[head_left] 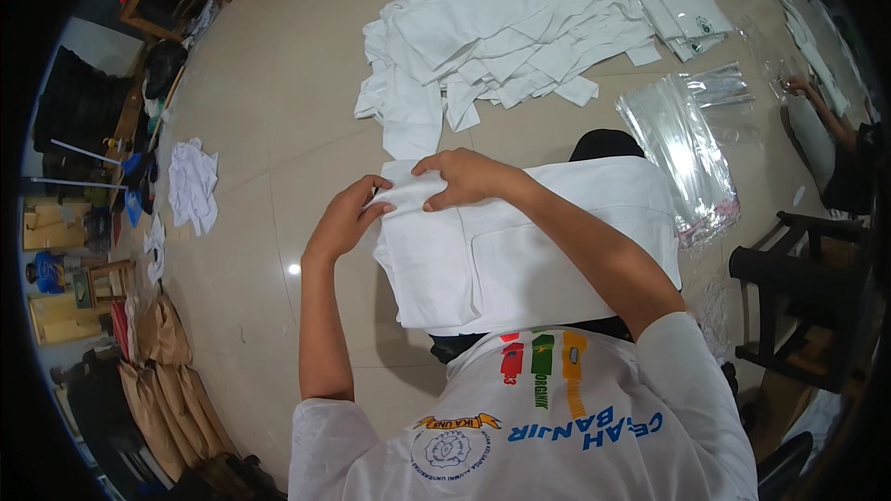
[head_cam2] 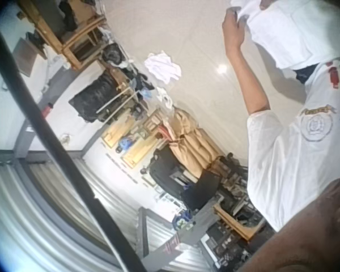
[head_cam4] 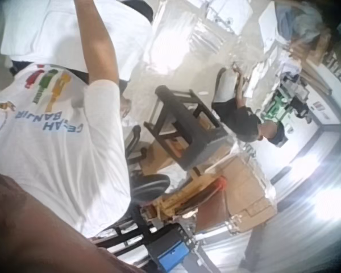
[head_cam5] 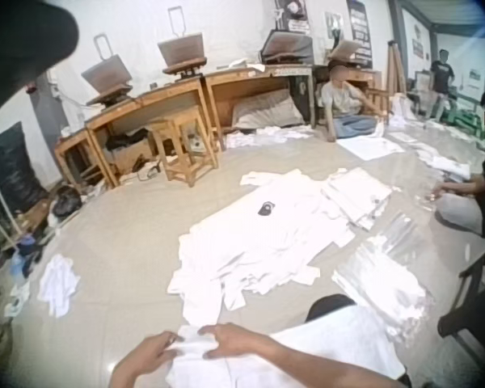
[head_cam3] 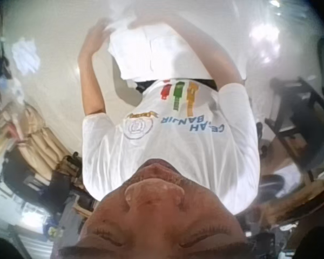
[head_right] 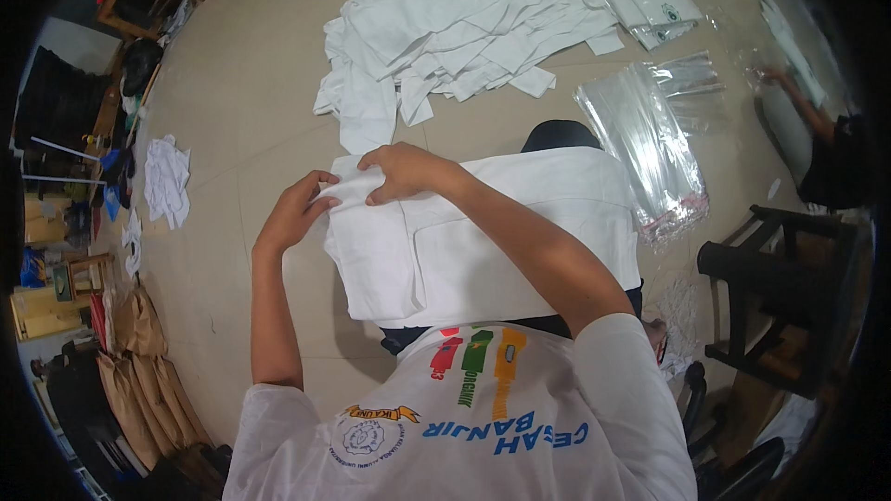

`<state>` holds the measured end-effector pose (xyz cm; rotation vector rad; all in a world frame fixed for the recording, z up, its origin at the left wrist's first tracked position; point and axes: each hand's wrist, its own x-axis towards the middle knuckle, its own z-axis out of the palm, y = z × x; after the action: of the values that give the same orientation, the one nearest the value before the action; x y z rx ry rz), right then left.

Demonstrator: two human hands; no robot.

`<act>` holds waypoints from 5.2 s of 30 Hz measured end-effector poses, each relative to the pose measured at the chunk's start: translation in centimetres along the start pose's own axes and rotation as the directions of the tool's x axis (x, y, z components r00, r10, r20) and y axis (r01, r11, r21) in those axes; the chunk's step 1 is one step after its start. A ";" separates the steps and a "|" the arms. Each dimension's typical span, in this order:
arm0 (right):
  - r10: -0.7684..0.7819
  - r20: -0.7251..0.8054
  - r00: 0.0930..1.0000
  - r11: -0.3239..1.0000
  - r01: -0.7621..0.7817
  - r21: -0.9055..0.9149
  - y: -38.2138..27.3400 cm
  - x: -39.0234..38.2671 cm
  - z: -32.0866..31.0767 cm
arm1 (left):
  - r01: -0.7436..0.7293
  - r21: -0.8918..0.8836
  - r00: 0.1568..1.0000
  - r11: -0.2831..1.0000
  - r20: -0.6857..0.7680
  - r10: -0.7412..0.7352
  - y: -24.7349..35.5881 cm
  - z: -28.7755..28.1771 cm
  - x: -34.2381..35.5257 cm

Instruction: The person folds white t-shirts and places them into clear plastic bags. They smooth the shirts, fold them neatly, and seal the bags before setting them aside.

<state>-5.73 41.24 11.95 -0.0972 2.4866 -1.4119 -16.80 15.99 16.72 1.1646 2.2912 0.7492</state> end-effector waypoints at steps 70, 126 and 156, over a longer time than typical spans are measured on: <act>0.117 -0.587 0.801 0.912 -0.320 -0.255 13.5 -21.0 -10.2 | -0.073 0.295 0.996 0.953 -0.025 0.084 7.6 11.3 5.9; 0.925 -0.360 0.123 0.280 0.422 0.862 7.7 -38.6 11.1 | -0.116 -0.266 0.401 0.957 0.869 0.290 27.0 29.4 30.1; 0.576 -0.756 0.310 0.807 -0.068 0.587 3.7 -39.0 11.6 | -0.480 -0.184 0.567 0.858 0.681 0.463 25.4 26.0 27.1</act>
<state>35.10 41.08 11.26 1.7156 2.4146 -2.1464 -0.62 57.69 9.63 1.7422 1.3374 0.3265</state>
